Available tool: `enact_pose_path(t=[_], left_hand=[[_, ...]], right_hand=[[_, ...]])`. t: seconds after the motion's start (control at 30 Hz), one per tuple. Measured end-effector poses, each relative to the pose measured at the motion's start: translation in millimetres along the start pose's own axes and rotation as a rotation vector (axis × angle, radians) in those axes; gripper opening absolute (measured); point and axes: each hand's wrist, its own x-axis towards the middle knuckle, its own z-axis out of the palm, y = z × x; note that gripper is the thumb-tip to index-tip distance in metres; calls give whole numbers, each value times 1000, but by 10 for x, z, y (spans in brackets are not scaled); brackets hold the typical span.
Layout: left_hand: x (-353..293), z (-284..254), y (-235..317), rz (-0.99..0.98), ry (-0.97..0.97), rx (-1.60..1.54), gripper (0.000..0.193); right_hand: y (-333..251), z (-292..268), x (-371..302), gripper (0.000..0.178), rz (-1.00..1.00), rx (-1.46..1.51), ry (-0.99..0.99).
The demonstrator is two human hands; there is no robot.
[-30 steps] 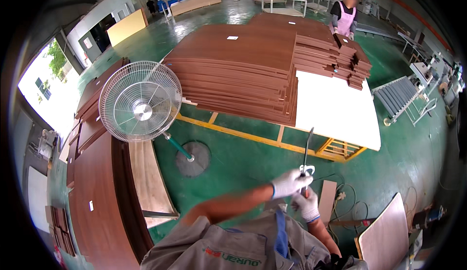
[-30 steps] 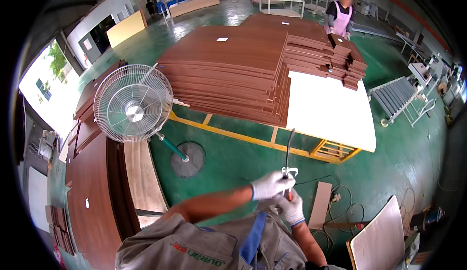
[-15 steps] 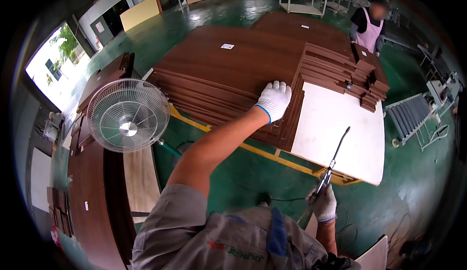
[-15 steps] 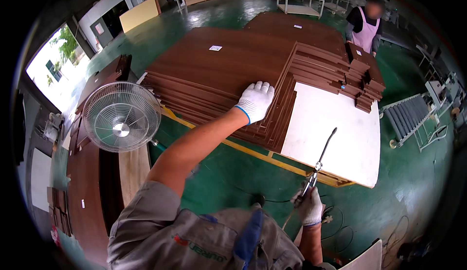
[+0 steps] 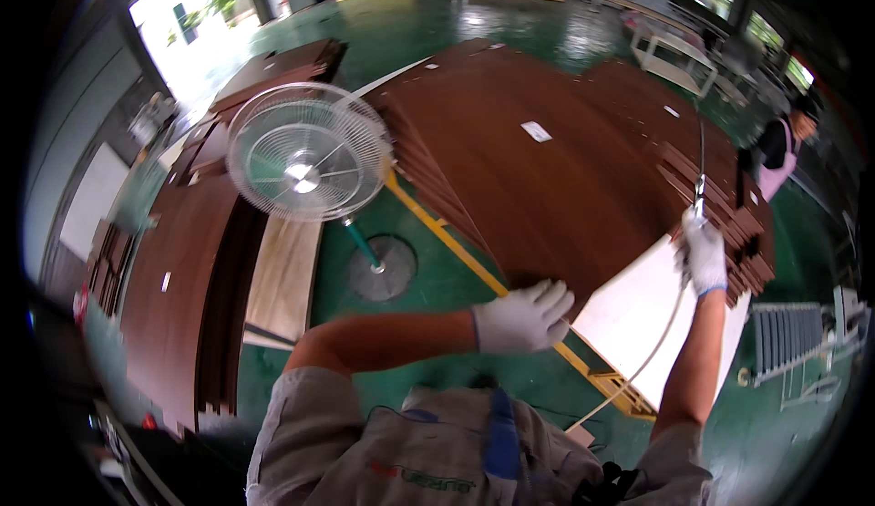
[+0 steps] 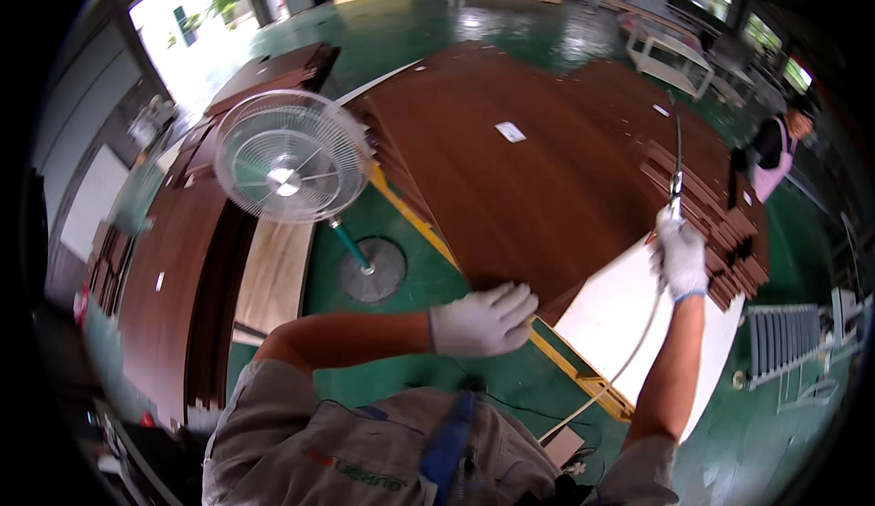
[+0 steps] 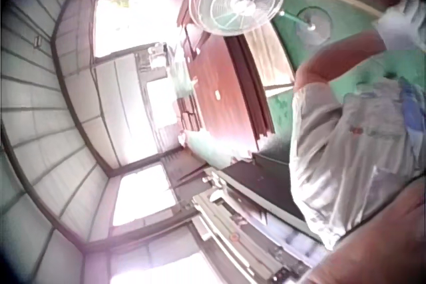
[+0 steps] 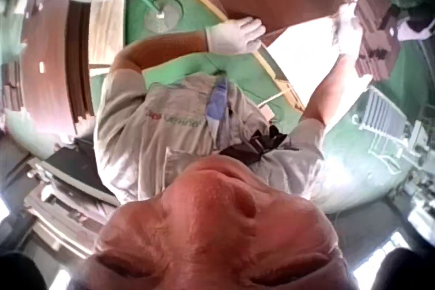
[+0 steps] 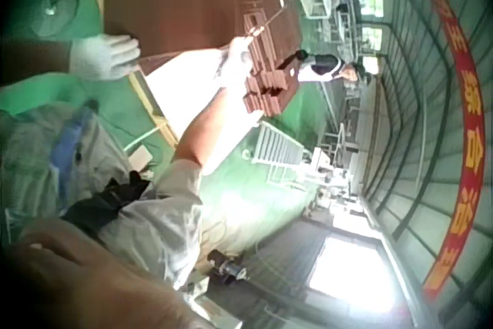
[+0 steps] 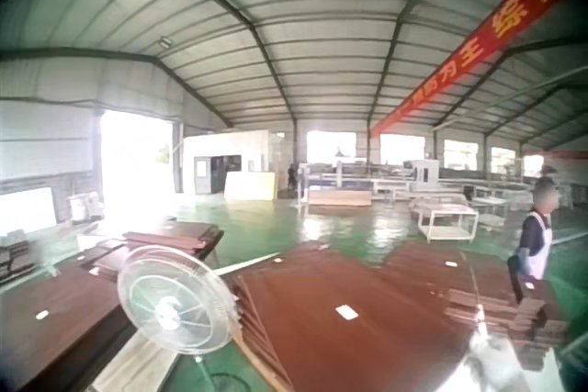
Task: The person colors the edges of wooden panels using markers and subsequently cleans the panels using an air compressor tool. The person moves the panels between worktables and a stack throughout the process.
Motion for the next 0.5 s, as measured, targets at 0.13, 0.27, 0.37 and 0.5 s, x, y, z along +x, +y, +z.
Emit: enact_pose_path(t=[0.13,0.27,0.37,0.5], left_hand=[[-540,-549,396,-328,-20,-423,54],[-818,-590,1042,-1112,281,-681,97],[-1001,-567,1188,-1192,661,-1281,101],[-1418,-962,835,-1217,904,-1979,79]], right_hand=[[201,139,920,53,-8,-151,-120],[571,153,1112,50,191,-21,-251],[604,261,796,53,198,132,-239],[882,164,276,51,189,375,-269]])
